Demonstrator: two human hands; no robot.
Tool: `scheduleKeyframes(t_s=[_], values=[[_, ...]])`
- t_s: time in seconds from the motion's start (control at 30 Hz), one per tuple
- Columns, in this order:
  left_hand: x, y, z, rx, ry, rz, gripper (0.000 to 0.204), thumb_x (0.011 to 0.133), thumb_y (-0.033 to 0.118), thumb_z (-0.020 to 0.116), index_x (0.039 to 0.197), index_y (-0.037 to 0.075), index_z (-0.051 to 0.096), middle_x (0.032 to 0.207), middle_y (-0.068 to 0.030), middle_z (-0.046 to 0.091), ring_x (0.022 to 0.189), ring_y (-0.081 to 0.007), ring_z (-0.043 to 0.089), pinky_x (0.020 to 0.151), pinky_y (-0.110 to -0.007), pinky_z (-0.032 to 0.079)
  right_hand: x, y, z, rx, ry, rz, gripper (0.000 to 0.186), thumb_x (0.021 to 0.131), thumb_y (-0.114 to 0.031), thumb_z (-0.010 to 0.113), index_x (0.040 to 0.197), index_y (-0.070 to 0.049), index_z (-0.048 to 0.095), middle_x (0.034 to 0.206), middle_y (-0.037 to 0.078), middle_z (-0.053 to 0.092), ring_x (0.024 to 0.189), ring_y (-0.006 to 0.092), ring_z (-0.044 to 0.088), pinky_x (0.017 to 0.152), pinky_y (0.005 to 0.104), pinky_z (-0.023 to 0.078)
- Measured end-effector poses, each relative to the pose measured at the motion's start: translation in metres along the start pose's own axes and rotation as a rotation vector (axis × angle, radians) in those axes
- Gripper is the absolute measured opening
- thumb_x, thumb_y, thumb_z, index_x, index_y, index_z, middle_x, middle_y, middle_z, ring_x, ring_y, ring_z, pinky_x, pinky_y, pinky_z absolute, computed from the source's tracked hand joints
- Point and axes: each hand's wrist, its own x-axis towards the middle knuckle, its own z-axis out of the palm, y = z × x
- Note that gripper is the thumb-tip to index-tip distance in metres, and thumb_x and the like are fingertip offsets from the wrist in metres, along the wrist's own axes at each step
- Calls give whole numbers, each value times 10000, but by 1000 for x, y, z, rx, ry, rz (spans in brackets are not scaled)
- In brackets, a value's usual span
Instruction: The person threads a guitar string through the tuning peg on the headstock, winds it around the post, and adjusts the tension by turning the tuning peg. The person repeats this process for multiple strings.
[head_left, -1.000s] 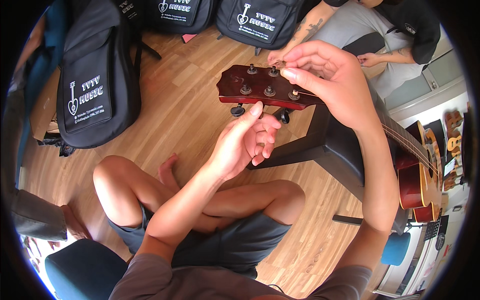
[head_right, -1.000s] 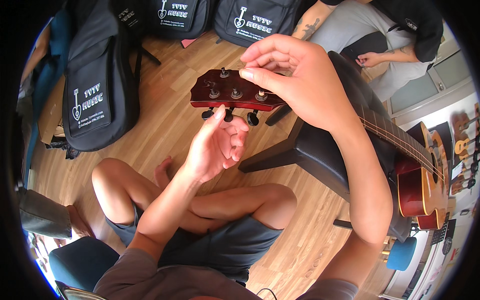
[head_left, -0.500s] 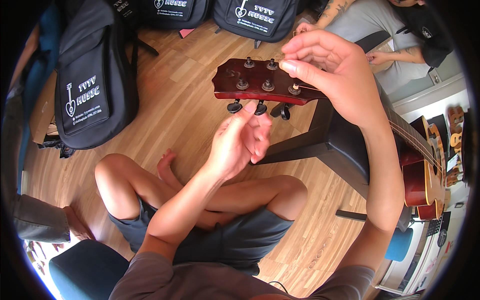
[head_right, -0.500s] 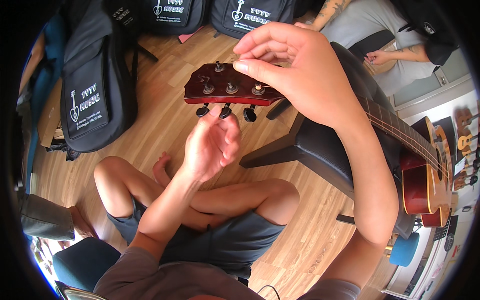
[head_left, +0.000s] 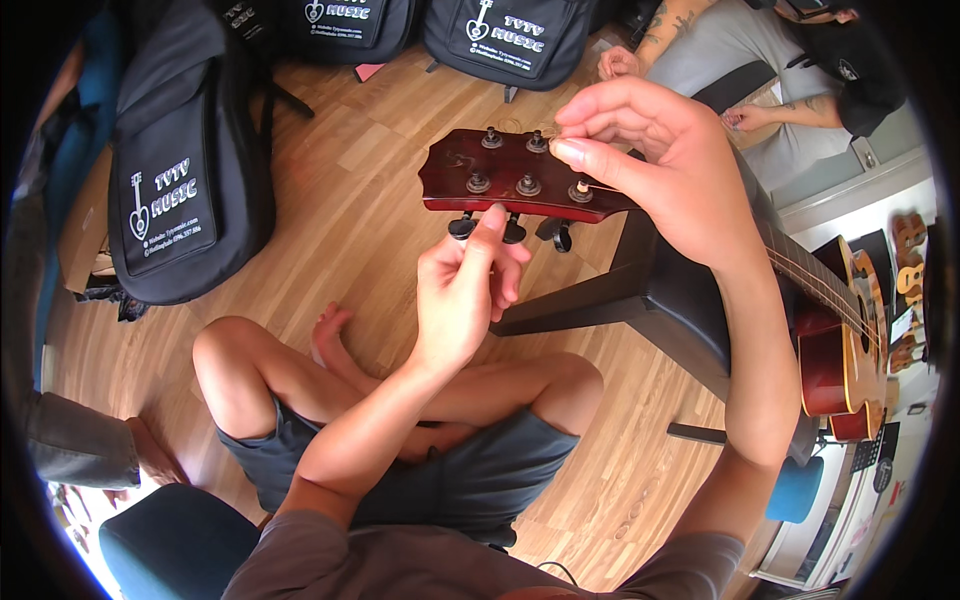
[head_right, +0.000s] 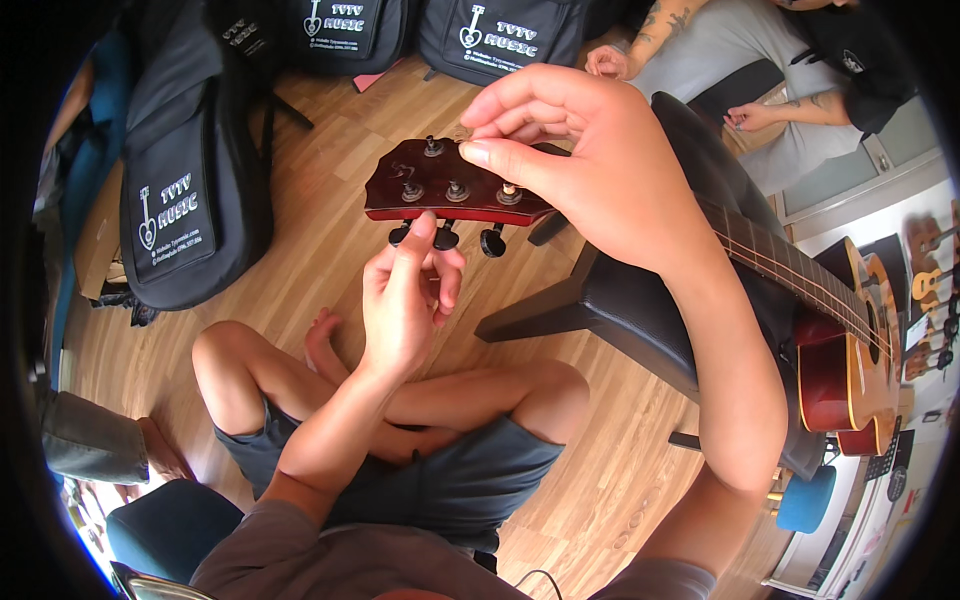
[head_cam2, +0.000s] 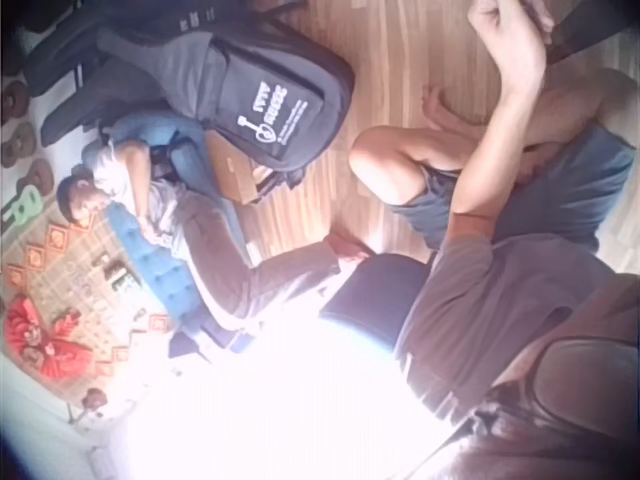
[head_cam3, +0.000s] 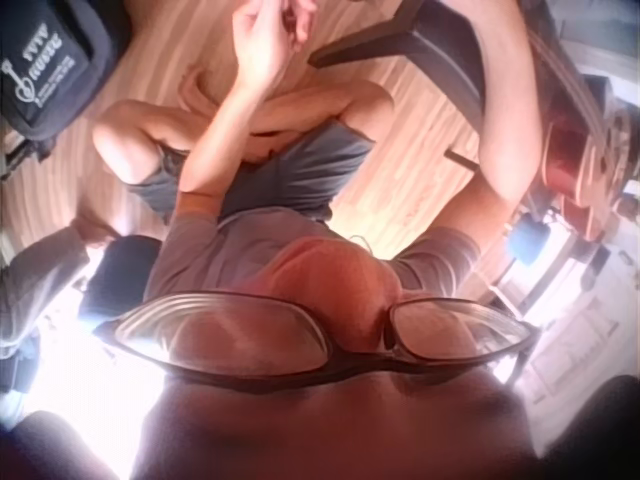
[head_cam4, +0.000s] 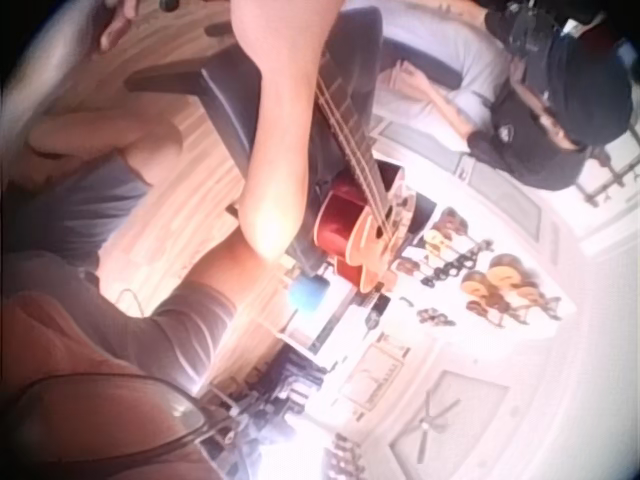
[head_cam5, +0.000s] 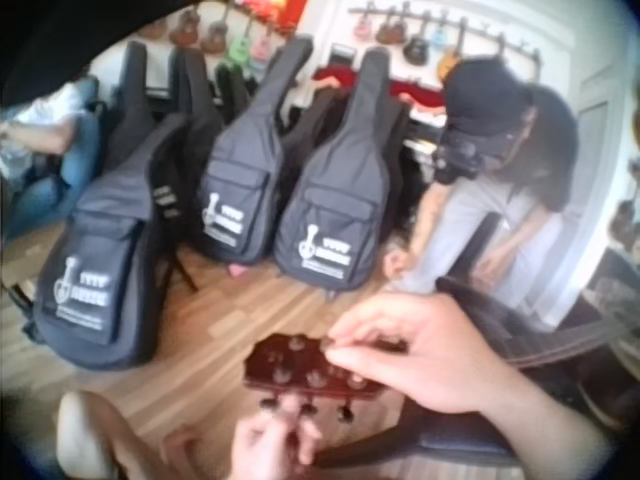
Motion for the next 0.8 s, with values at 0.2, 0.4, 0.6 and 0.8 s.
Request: scheduleKeyframes(t_s=[0.2, 0.4, 0.6, 0.8], values=[[-1, -24, -10, -229, -220, -112, 432, 1105, 446, 460, 1157, 22, 529, 666, -26, 506, 496, -112, 466, 393, -231, 306, 0, 5, -3, 13, -22, -37, 224, 922, -33, 763, 1124, 24, 685, 1055, 80, 741, 985, 132, 706, 884, 278, 571], [5, -22, -7, -310, -132, 48, 243, 1012, 332, 705, 1008, 105, 621, 669, 32, 518, 481, -52, 452, 404, -209, 279, 2, -10, 3, -191, 9, 3, 228, 932, -91, 755, 1129, 11, 706, 1019, 100, 745, 928, 148, 710, 837, 268, 593], [1, -12, -5, -242, -101, -53, 310, 1035, 392, 604, 947, 95, 617, 699, 53, 411, 537, -53, 365, 416, -203, 233, -1, 2, -1, -38, -33, -60, 216, 932, -92, 752, 1089, 48, 707, 963, 86, 743, 885, 119, 700, 781, 242, 575], [6, -9, -25, -478, -239, -188, 306, 1041, 369, 592, 862, 129, 529, 701, 40, 447, 525, -65, 412, 401, -206, 259, 7, 1, 6, -57, -91, -81, 244, 939, -105, 729, 1115, 62, 707, 993, 121, 753, 899, 149, 708, 805, 264, 566]])
